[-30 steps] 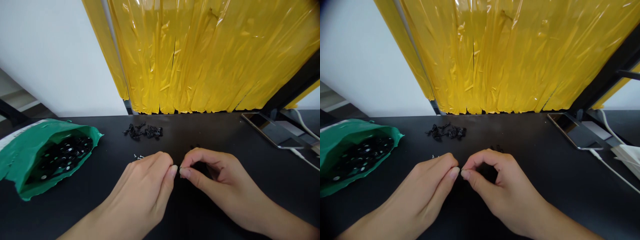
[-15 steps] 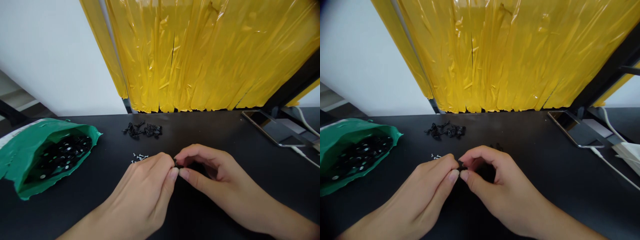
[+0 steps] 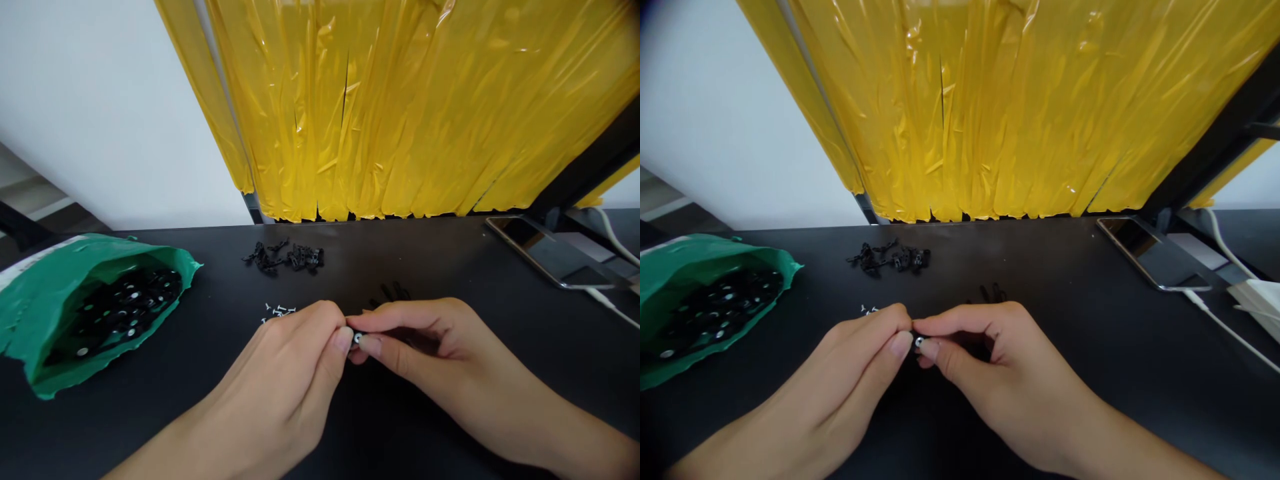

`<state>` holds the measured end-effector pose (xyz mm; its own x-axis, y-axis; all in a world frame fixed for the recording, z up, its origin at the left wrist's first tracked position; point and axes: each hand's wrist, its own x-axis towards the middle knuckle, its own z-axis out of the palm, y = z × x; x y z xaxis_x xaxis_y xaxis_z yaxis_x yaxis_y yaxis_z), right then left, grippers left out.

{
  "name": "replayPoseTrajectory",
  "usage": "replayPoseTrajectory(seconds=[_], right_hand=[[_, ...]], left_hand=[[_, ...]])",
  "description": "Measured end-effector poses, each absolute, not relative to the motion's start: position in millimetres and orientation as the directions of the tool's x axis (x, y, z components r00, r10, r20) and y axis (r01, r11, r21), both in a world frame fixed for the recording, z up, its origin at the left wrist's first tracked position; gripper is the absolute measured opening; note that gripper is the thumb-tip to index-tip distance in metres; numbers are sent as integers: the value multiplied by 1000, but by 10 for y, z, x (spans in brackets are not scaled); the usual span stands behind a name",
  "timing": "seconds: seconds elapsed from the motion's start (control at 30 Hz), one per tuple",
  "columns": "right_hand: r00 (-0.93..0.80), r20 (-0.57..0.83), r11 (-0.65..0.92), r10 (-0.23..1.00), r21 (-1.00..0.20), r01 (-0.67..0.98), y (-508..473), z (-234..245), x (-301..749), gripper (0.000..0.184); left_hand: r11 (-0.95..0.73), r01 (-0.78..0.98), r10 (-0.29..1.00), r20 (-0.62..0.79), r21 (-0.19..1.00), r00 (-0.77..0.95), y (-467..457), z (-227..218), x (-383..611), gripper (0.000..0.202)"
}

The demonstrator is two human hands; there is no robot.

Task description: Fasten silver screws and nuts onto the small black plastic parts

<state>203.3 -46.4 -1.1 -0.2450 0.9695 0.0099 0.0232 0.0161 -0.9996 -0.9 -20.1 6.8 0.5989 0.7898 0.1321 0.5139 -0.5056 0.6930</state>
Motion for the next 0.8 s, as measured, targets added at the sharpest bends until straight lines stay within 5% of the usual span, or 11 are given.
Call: replayPoseTrajectory(seconds=[0.33,0.8], right_hand=[[-261,-1,-21,965,-997,-75,-485,-7,2020,29],[-258,-60,-73,964,-996,-41,-459,-17,2015,12]], left_hand=[[-489,575,795,65,656,603,-197,85,-3,24],[-463,598,812,43,654,582,-196,100,8,28]])
